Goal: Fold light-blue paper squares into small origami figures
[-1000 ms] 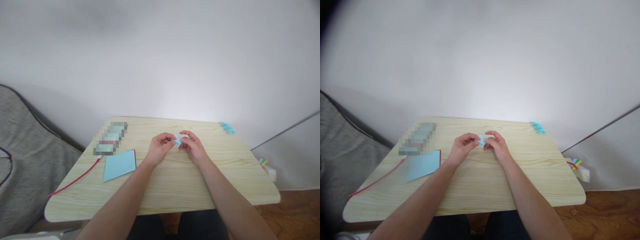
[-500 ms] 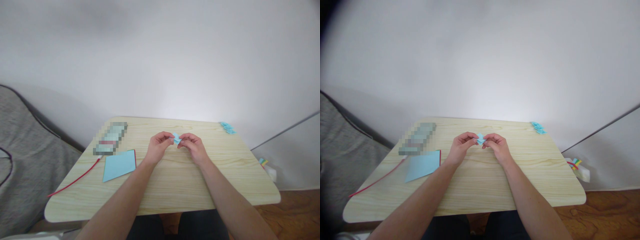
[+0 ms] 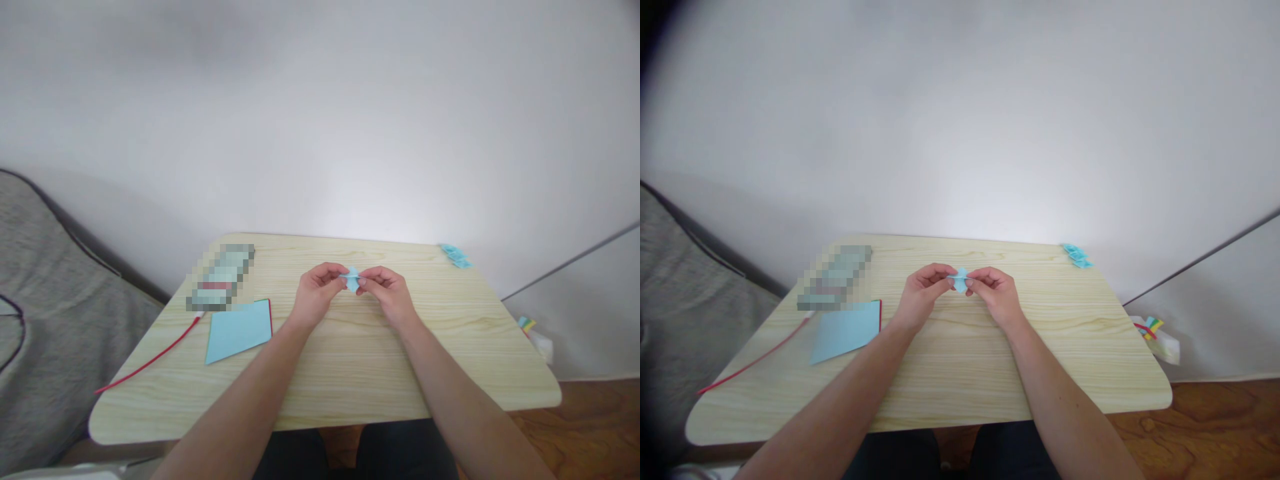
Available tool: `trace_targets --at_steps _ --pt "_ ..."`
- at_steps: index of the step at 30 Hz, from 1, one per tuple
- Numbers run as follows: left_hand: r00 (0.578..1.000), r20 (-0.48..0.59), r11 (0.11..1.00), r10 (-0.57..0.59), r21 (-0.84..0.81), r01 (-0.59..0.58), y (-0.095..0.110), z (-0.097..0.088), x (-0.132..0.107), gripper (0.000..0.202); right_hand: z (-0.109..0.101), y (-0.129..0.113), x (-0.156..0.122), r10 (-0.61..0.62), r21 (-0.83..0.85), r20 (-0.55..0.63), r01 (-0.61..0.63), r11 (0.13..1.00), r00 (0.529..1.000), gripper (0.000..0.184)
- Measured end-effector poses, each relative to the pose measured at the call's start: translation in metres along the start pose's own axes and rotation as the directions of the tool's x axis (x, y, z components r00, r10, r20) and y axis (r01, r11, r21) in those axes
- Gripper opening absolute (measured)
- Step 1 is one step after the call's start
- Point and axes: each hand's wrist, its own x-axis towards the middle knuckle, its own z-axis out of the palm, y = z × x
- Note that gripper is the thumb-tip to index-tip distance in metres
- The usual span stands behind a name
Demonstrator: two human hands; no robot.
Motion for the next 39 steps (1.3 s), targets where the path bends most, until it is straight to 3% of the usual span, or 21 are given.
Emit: trace_targets --at_steps 9,19,33,39 --pt "0.998 -0.058 0.997 0.037 0.069 -0.033 -0.0001 -0.0006 -0.0002 0.020 -0.0009 -0.0011 0.0006 -0.028 -0.050 -0.033 0.027 0.998 0.999 0.019" --pt "0.998 -0.015 0.984 0.069 0.166 -0.065 -0.0033 -0.0015 0.0005 0.017 0.0021 -0.0034 -0.0007 -0.010 -0.093 -0.063 0.004 0.996 0.998 0.022" --pt "0.998 -0.039 0.992 0.041 0.123 -0.036 -0.0047 -0.0011 -0.0002 0.025 0.0039 -0.0043 -0.0004 -0.022 -0.068 -0.065 0.017 0.998 0.998 0.024" --pt "0.999 0.010 0.974 0.039 0.222 -0.040 -0.0044 -0.0021 -0.0011 0.028 0.0004 -0.0012 0.0017 -0.010 -0.064 -0.047 0.007 0.998 0.999 0.022"
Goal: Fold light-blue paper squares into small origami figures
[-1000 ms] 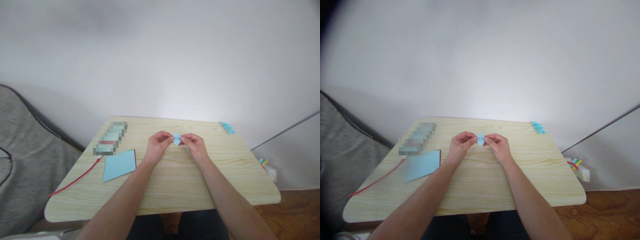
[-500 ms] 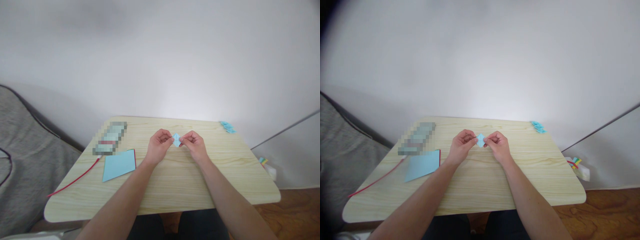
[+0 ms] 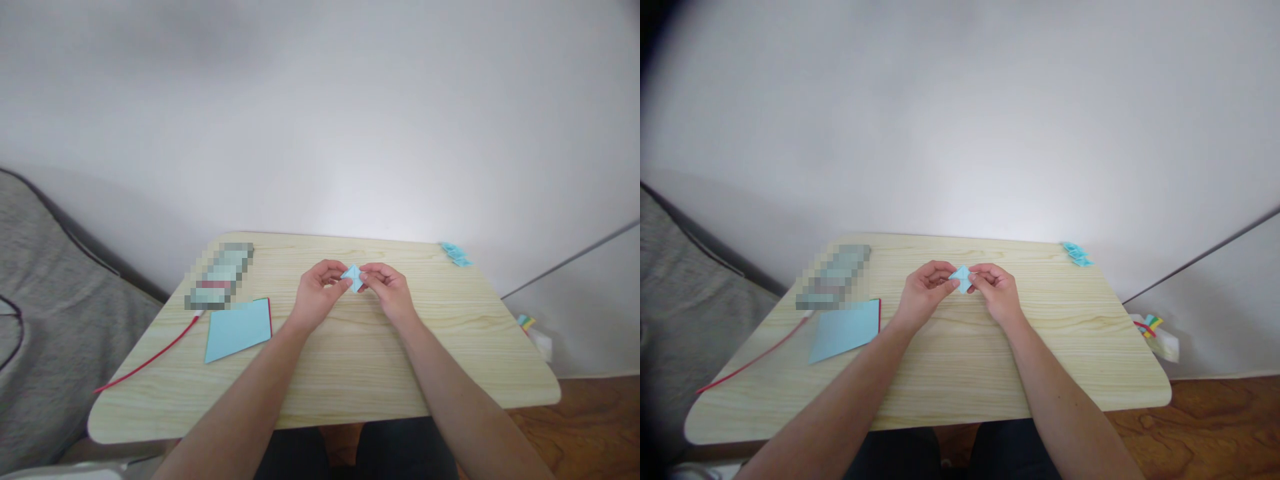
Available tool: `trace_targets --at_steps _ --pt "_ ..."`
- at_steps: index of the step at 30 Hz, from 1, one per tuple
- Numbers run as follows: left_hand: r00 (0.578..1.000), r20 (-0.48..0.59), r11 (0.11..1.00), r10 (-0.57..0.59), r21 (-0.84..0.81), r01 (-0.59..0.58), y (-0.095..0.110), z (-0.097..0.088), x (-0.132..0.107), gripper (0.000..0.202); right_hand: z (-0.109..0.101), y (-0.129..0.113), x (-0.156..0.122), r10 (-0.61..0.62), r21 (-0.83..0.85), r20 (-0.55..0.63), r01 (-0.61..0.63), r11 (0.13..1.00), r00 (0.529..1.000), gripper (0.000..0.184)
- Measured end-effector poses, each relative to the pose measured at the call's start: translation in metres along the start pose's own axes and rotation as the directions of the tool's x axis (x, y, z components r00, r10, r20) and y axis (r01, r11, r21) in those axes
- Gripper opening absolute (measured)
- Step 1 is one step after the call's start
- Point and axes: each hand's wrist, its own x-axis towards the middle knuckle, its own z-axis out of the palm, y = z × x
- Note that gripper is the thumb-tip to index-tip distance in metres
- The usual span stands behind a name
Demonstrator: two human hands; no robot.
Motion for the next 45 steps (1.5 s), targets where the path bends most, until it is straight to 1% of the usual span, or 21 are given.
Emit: trace_targets --at_steps 5,8,11,14,18,24,26,29,33,37,39,41,45 --pt "1.000 -0.016 1.000 0.010 -0.001 -0.010 0.002 0.001 0.000 0.023 0.001 -0.001 -0.001 0.035 0.009 0.008 -0.035 0.999 0.999 0.027" --pt "1.000 0.020 1.000 -0.006 0.007 0.006 0.002 0.002 -0.001 0.025 0.001 -0.001 -0.001 0.027 0.019 0.009 -0.027 0.999 1.000 0.031" --pt "0.998 0.057 1.000 -0.016 0.022 0.014 0.001 0.002 -0.002 0.025 0.001 0.000 -0.001 0.009 0.008 -0.004 -0.009 1.000 1.000 0.026" --pt "0.998 0.068 0.999 -0.019 0.035 0.016 0.000 0.003 -0.003 0.025 0.000 0.000 -0.001 0.003 0.002 -0.022 -0.003 1.000 1.000 0.021" --pt "0.997 0.071 0.998 -0.017 0.057 0.013 0.002 0.003 -0.004 0.024 0.000 0.002 0.000 0.019 0.004 -0.042 -0.019 1.000 0.999 0.022" --pt "0.998 0.062 0.997 0.010 0.077 -0.015 0.005 0.005 -0.004 0.026 -0.001 0.004 0.000 0.048 0.019 -0.074 -0.046 0.999 0.996 0.024" --pt "0.999 0.033 0.995 0.031 0.098 -0.034 0.004 0.005 -0.004 0.026 0.000 0.005 0.000 0.046 0.029 -0.075 -0.044 0.999 0.996 0.024" --pt "0.998 -0.020 0.988 0.061 0.146 -0.057 0.001 0.003 -0.002 0.018 0.000 0.006 0.000 0.046 0.020 -0.087 -0.045 0.999 0.995 0.024" --pt "0.997 -0.043 0.988 0.057 0.148 -0.050 0.001 0.003 -0.002 0.015 0.002 0.005 0.000 0.050 0.050 -0.105 -0.045 0.998 0.993 0.027" --pt "0.999 -0.026 0.991 0.032 0.130 -0.028 0.002 0.004 -0.003 0.016 0.001 0.005 0.002 0.064 0.099 -0.052 -0.059 0.993 0.997 0.035" --pt "0.999 -0.018 0.991 0.028 0.131 -0.025 0.003 0.004 -0.003 0.017 0.000 0.007 0.002 0.078 0.105 -0.032 -0.075 0.992 0.996 0.033" --pt "1.000 -0.015 0.991 0.024 0.135 -0.021 0.003 0.004 -0.003 0.018 -0.001 0.008 0.003 0.092 0.116 -0.034 -0.087 0.989 0.995 0.030" --pt "1.000 -0.006 0.992 0.013 0.129 -0.012 0.002 0.004 -0.003 0.019 -0.002 0.010 0.003 0.108 0.117 -0.056 -0.101 0.988 0.993 0.029"
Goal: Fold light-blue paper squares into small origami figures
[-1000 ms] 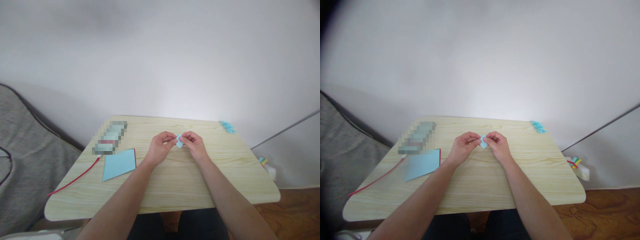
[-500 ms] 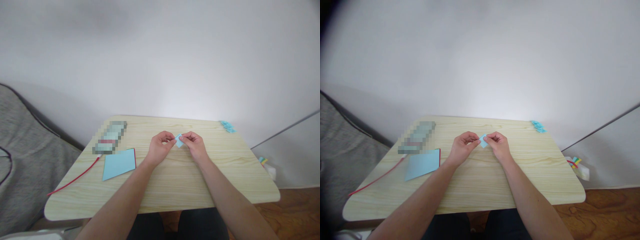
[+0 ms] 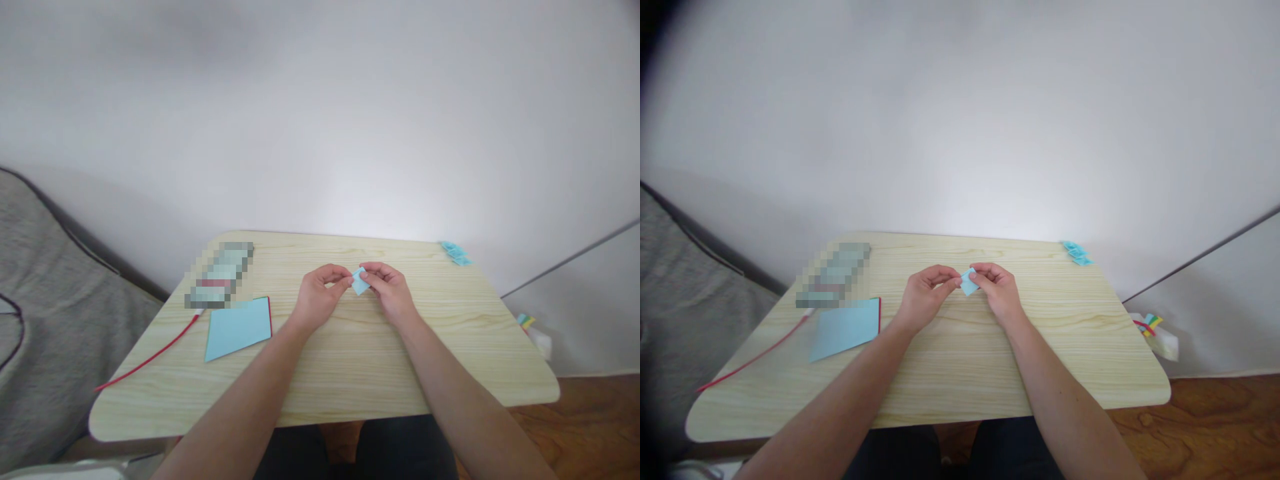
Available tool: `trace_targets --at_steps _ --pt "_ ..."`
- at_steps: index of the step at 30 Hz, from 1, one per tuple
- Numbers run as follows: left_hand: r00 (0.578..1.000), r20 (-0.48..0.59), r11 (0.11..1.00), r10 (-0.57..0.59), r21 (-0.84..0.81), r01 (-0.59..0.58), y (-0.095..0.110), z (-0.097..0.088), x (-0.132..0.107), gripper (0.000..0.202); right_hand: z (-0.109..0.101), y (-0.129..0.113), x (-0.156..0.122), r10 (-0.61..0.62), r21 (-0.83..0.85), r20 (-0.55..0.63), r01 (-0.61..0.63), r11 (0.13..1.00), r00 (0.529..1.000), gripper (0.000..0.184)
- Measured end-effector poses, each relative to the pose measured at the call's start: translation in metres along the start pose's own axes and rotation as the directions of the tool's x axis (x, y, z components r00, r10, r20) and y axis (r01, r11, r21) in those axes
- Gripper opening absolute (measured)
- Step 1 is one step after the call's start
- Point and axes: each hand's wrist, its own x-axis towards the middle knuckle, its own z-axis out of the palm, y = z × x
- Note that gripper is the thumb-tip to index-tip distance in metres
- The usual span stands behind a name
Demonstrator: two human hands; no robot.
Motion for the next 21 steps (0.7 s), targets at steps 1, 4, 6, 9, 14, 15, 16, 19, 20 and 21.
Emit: trace_targets --at_steps 1,4,6,9,14,15,16,19,20,21 --pt "1.000 0.002 1.000 0.001 0.001 -0.001 0.000 0.000 0.000 0.019 0.000 0.000 0.000 0.002 -0.003 -0.002 -0.002 1.000 1.000 0.029" --pt "1.000 0.010 1.000 0.018 0.019 -0.018 0.000 0.000 0.000 0.017 0.000 0.000 0.000 0.003 -0.015 -0.007 -0.003 1.000 1.000 0.029" --pt "0.999 0.014 0.999 0.036 0.032 -0.037 0.000 0.000 0.000 0.016 0.000 0.000 0.000 0.004 -0.019 -0.016 -0.004 1.000 1.000 0.028" --pt "0.998 0.017 0.997 0.064 0.052 -0.064 0.000 0.000 0.000 0.014 -0.001 0.000 0.000 0.011 -0.026 -0.019 -0.011 1.000 1.000 0.026" --pt "0.995 0.000 0.981 0.101 0.165 -0.100 -0.001 -0.004 0.000 0.012 -0.001 -0.004 -0.001 -0.005 -0.117 0.051 0.011 0.993 0.999 0.026" --pt "0.993 0.002 0.970 0.118 0.212 -0.116 -0.002 -0.005 0.000 0.013 0.000 -0.005 -0.002 -0.003 -0.146 0.071 0.014 0.989 0.997 0.029" --pt "0.991 0.008 0.956 0.133 0.264 -0.130 -0.004 -0.006 0.001 0.012 0.000 -0.006 -0.003 0.007 -0.178 0.088 0.009 0.984 0.996 0.031" --pt "0.991 0.003 0.909 0.137 0.396 -0.127 -0.011 -0.009 0.005 0.008 0.002 -0.010 -0.009 0.076 -0.286 0.119 -0.039 0.957 0.990 0.029" --pt "0.992 -0.011 0.902 0.127 0.417 -0.110 -0.013 -0.009 0.006 0.010 0.002 -0.010 -0.013 0.099 -0.319 0.128 -0.053 0.946 0.987 0.026" --pt "0.993 -0.022 0.899 0.118 0.427 -0.097 -0.015 -0.009 0.007 0.012 0.003 -0.011 -0.017 0.115 -0.350 0.136 -0.060 0.935 0.984 0.023"
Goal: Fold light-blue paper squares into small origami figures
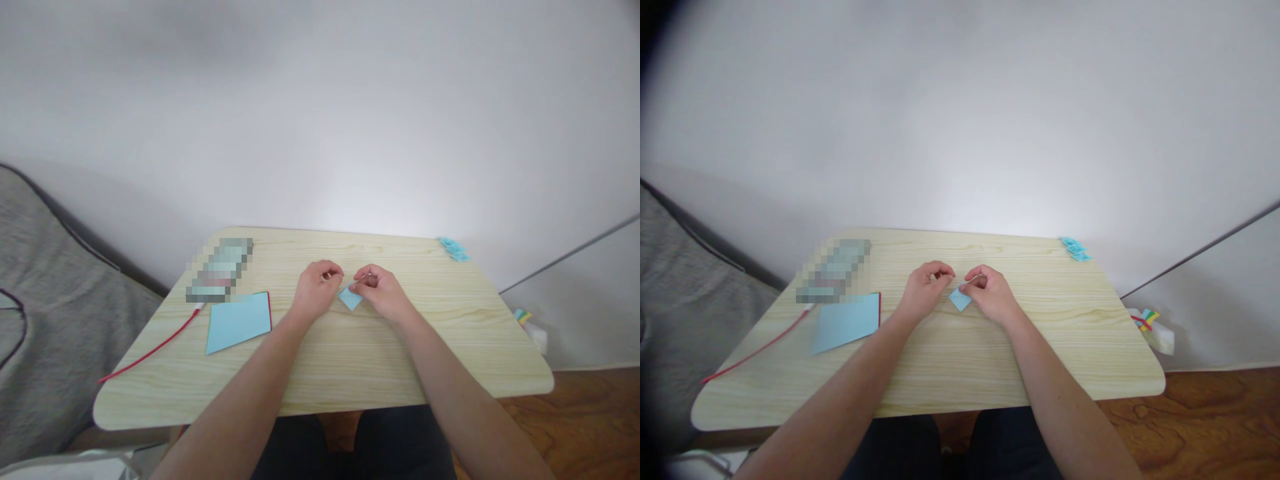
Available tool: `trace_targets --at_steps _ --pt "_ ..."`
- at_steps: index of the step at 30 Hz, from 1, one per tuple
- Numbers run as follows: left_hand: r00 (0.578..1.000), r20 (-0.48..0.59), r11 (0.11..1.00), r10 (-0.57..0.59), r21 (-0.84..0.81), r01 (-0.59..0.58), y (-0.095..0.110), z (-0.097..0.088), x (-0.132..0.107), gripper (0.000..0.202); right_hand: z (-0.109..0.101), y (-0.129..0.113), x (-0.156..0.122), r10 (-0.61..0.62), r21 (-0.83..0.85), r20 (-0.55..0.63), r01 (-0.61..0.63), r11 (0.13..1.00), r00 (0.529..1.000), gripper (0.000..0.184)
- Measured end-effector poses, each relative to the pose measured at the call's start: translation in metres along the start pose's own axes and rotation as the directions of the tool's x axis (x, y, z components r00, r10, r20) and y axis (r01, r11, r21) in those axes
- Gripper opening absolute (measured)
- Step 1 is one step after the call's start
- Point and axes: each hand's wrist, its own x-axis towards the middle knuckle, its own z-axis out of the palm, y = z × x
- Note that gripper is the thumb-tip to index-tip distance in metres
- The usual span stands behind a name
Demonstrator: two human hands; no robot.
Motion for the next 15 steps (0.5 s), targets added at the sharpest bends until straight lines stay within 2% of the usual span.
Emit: trace_targets --at_steps 4,5,7,8,10,13,15 --pt "1.000 -0.003 0.999 -0.030 0.033 0.031 0.005 -0.001 0.002 0.012 0.004 0.003 -0.023 0.002 -0.177 0.003 -0.001 0.984 1.000 0.015" --pt "0.998 0.036 0.994 -0.045 0.097 0.041 0.010 -0.004 0.000 0.013 0.005 0.004 -0.030 -0.004 -0.233 0.005 0.005 0.972 1.000 0.013" --pt "0.981 0.183 0.970 -0.056 0.242 0.010 0.023 -0.012 -0.007 0.015 0.007 0.005 -0.043 -0.026 -0.315 0.005 0.027 0.949 1.000 0.009" --pt "0.966 0.254 0.951 -0.054 0.309 -0.028 0.030 -0.018 -0.013 0.015 0.008 0.005 -0.049 -0.042 -0.353 0.012 0.044 0.935 0.999 0.007" --pt "0.947 0.318 0.917 -0.043 0.389 -0.089 0.043 -0.029 -0.029 0.016 0.009 0.004 -0.059 -0.084 -0.433 0.013 0.082 0.898 0.996 0.004" --pt "0.928 0.370 0.897 -0.049 0.425 -0.122 0.054 -0.038 -0.060 0.013 0.011 0.001 -0.071 -0.162 -0.519 0.021 0.149 0.842 0.987 0.003" --pt "0.927 0.369 0.886 -0.066 0.448 -0.116 0.055 -0.039 -0.078 0.008 0.012 0.000 -0.077 -0.200 -0.537 0.022 0.180 0.824 0.980 0.004"
